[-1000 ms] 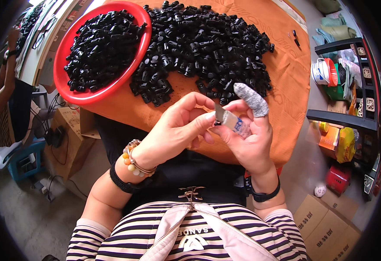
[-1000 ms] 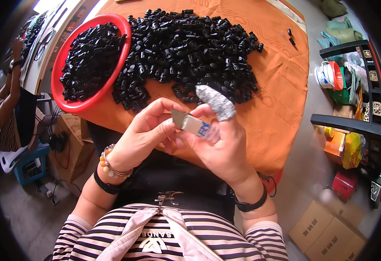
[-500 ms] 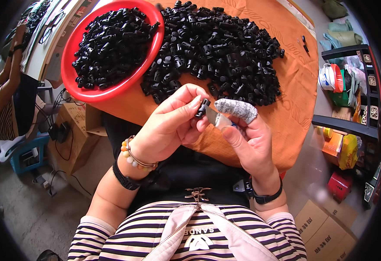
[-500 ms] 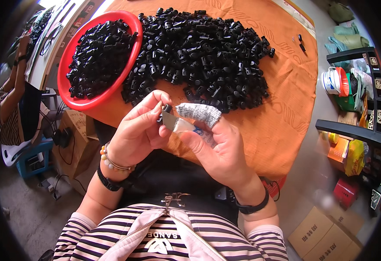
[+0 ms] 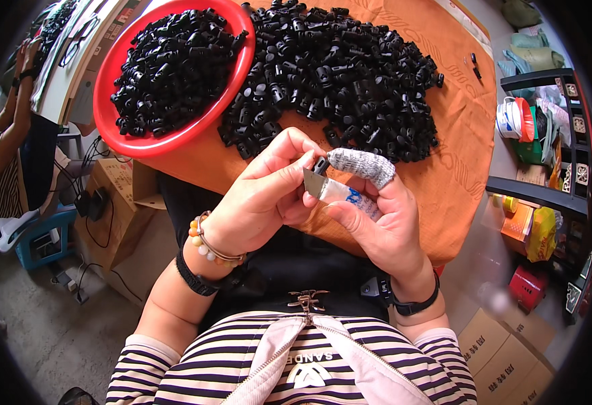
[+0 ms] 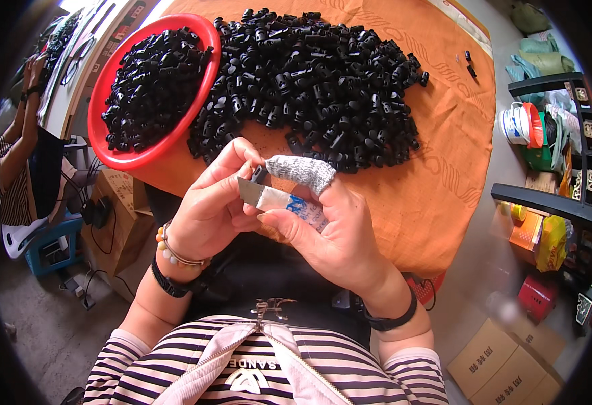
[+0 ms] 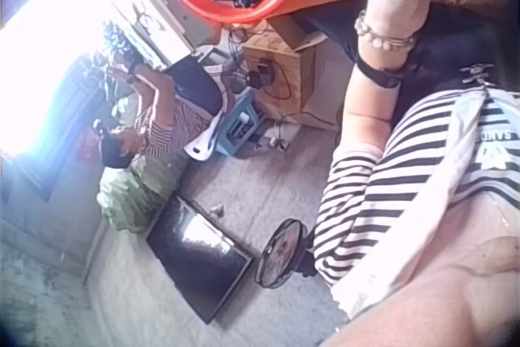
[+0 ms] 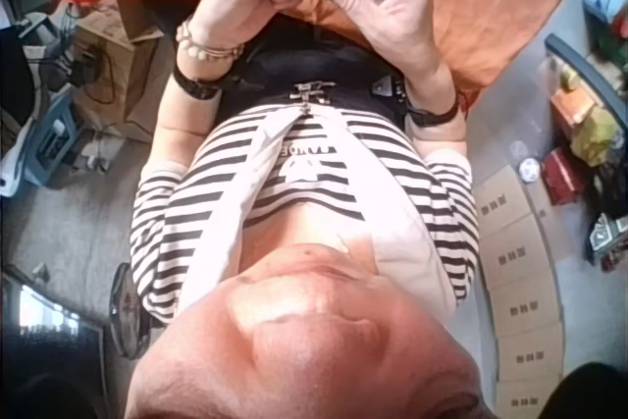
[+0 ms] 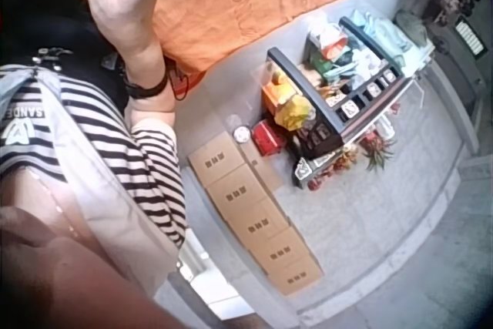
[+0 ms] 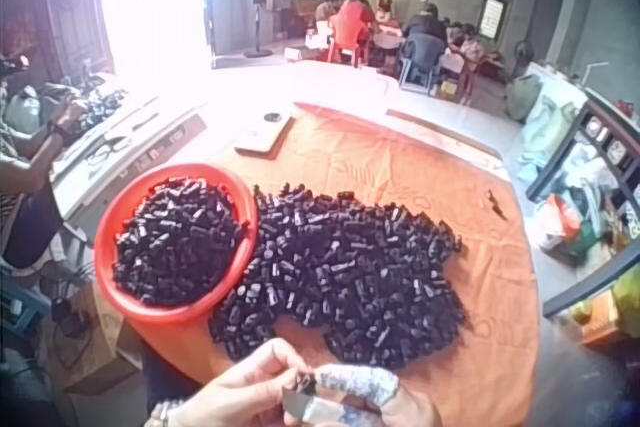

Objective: Inspecting and sorting small black plastic shoe components, using a blade to trim excess material.

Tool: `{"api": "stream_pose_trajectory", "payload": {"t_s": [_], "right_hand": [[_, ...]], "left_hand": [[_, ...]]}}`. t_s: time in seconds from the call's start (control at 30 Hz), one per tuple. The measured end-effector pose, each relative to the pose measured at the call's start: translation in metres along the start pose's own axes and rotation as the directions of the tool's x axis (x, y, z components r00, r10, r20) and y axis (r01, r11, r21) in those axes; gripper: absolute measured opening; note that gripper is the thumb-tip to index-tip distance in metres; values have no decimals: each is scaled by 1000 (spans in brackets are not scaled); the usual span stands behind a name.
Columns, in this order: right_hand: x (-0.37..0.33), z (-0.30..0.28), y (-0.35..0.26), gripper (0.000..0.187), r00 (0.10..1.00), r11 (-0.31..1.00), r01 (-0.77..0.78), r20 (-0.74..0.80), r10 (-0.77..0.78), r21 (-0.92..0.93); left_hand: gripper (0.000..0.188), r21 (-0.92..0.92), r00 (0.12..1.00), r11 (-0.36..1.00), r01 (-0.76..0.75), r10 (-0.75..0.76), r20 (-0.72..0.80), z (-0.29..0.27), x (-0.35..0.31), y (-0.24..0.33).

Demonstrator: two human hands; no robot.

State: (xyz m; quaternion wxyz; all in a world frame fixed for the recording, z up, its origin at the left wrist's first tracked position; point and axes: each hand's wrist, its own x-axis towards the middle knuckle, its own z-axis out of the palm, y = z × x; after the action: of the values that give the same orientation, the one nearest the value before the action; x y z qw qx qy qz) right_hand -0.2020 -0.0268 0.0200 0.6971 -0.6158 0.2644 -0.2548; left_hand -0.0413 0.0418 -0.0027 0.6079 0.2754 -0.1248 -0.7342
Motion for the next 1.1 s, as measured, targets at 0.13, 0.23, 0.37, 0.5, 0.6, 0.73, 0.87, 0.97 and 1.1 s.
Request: {"api": "stream_pose_trajectory", "payload": {"t_s": [0.13, 0.23, 0.37, 0.5, 0.6, 0.73, 0.87, 0.97, 1.1], "right_hand": [[0, 0, -1, 37, 1000, 999, -6, 14, 6, 39], [0, -4, 4, 37, 1000, 1000, 8, 5, -8, 7], [-1, -5, 4, 37, 999, 999, 39, -15, -39, -15], [-2, 3, -4, 37, 999, 993, -16, -44, 21, 117], [-3, -2, 0, 38, 1000, 997, 9, 8, -9, -71], [-3, 1, -2, 37, 1000, 1000, 7, -4, -7, -22], [-2, 2, -5, 36, 1000, 1000, -7, -11, 7, 0], [-2, 1, -3, 36, 1000, 1000, -6, -2, 6, 6], [0, -7, 2, 36, 997, 986, 83, 15, -81, -146]], "left_hand": [[11, -2, 1000, 1000, -5, 5, 17, -1, 0, 1], [11, -9, 999, 1000, 15, -15, 36, -1, -1, 0], [11, -30, 997, 999, 37, -35, 71, 0, -1, 0], [10, -42, 1000, 999, -3, 2, -21, 5, 0, 0], [10, 29, 1000, 999, -22, 22, -21, 3, 0, 0], [10, 101, 997, 994, -46, 51, -49, 4, 0, -1], [10, 117, 990, 991, -59, 73, -121, 8, 0, -1], [9, 133, 991, 988, -83, 96, -92, 6, -1, -2], [9, 134, 996, 988, -81, 84, -16, 3, -2, -2]]}}
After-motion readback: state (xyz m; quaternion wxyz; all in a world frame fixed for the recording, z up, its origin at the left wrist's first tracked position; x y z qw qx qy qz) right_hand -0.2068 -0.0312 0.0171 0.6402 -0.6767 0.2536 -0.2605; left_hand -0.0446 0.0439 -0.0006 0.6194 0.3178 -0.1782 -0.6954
